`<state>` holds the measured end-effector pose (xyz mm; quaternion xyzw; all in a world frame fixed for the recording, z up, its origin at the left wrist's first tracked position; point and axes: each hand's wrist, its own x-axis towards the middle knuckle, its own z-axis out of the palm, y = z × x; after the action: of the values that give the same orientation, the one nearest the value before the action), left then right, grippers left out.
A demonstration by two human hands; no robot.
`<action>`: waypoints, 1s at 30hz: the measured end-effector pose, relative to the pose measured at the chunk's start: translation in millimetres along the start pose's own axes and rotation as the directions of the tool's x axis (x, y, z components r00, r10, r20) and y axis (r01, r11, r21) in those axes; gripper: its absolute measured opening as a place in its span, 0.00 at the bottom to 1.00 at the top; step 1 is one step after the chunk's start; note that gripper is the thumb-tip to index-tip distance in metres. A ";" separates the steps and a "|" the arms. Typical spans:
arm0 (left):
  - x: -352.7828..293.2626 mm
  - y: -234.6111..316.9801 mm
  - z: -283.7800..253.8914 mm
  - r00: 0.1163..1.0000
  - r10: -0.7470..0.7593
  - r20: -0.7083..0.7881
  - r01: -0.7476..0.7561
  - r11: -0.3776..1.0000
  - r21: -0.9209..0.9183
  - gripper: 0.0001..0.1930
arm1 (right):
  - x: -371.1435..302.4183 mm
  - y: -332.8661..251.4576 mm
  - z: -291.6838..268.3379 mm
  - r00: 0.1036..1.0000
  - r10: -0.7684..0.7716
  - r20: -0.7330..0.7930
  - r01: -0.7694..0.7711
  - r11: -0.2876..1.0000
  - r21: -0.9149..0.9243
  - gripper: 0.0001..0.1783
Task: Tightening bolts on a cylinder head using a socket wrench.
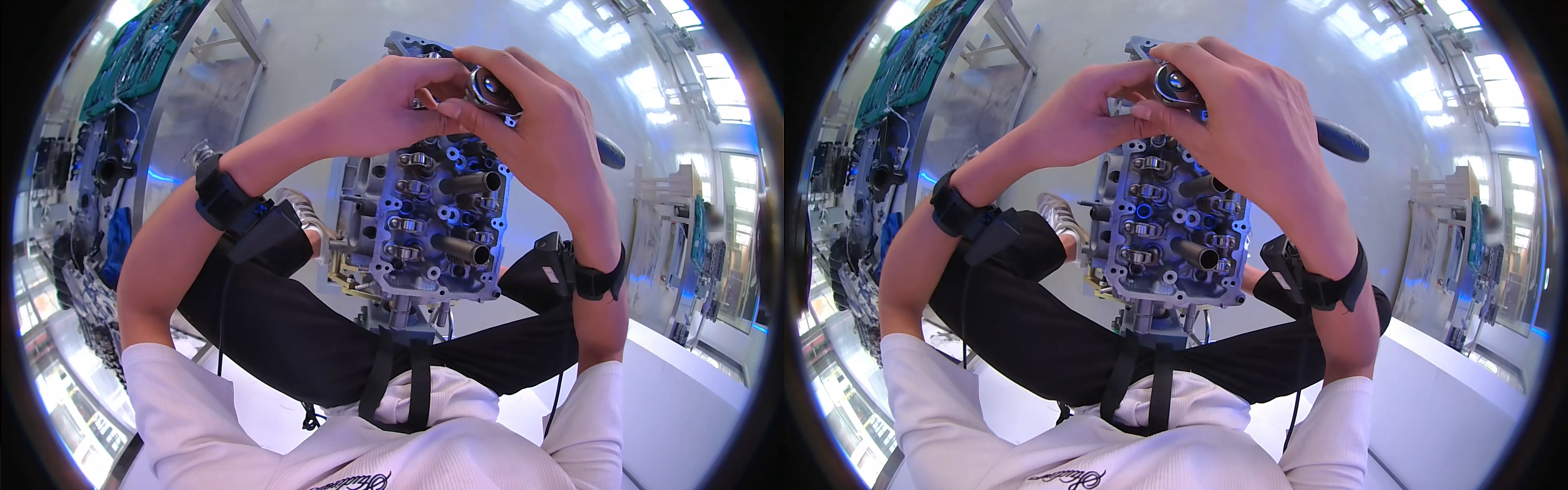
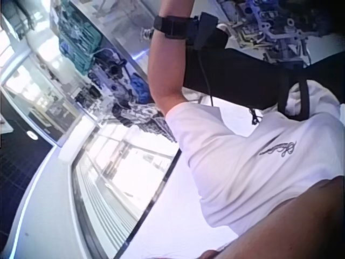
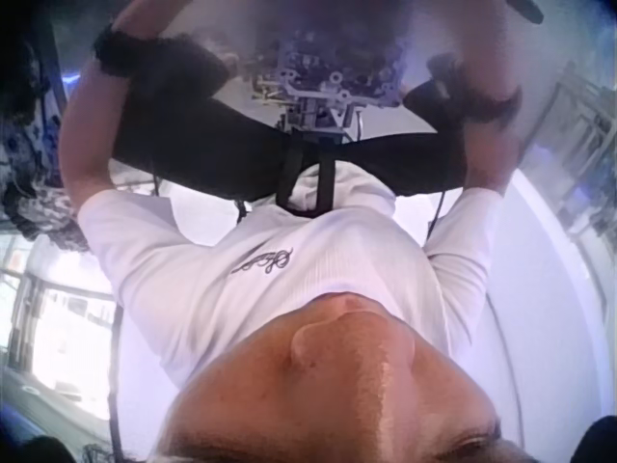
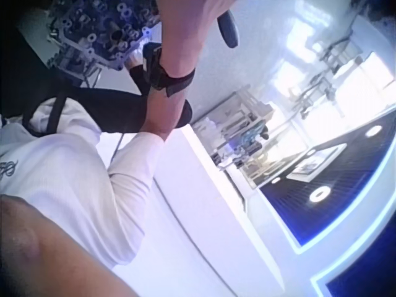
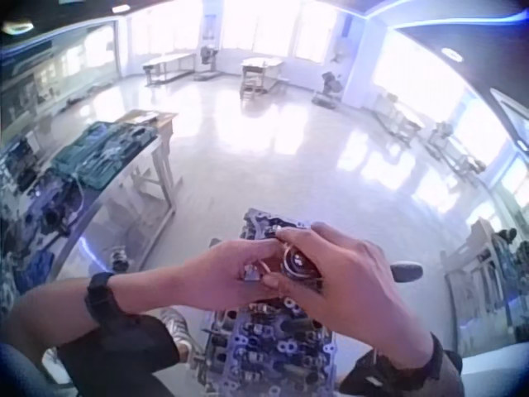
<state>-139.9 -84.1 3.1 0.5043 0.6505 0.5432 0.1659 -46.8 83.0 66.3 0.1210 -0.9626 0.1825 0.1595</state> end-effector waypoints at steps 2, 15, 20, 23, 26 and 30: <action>-2.3 -3.5 -1.2 1.000 0.004 0.004 -0.004 0.999 0.043 0.12 | -0.6 -3.2 -6.9 0.999 -0.019 0.036 0.019 1.000 -0.005 0.22; -5.4 -6.2 5.5 0.996 -0.092 0.012 0.093 0.993 -0.078 0.10 | -62.9 -51.4 -63.7 0.943 -0.094 0.320 0.025 0.976 0.215 0.32; -6.8 -14.3 16.3 0.990 0.119 0.071 -0.105 0.980 -0.172 0.13 | -9.3 -62.7 -24.2 0.936 -0.191 0.296 0.123 0.964 0.235 0.36; -10.8 -36.6 22.9 0.987 -0.094 0.132 0.152 0.820 -0.552 0.13 | 23.6 -60.4 -18.9 0.949 -0.062 0.309 0.073 0.997 -0.025 0.33; -12.9 -20.6 24.5 0.990 -0.126 0.058 0.136 0.965 -0.225 0.14 | 32.9 -56.1 -23.4 0.956 0.069 0.286 0.010 0.964 -0.266 0.31; -4.9 -11.2 24.0 0.985 -0.167 0.034 0.169 0.983 -0.071 0.14 | 28.1 -39.1 -34.0 0.978 0.035 0.205 0.049 0.919 -0.391 0.30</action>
<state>-124.8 -74.2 -16.9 0.4488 0.6677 0.5439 0.2387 -52.4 56.0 118.4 0.1083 -0.9905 -0.0291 0.0796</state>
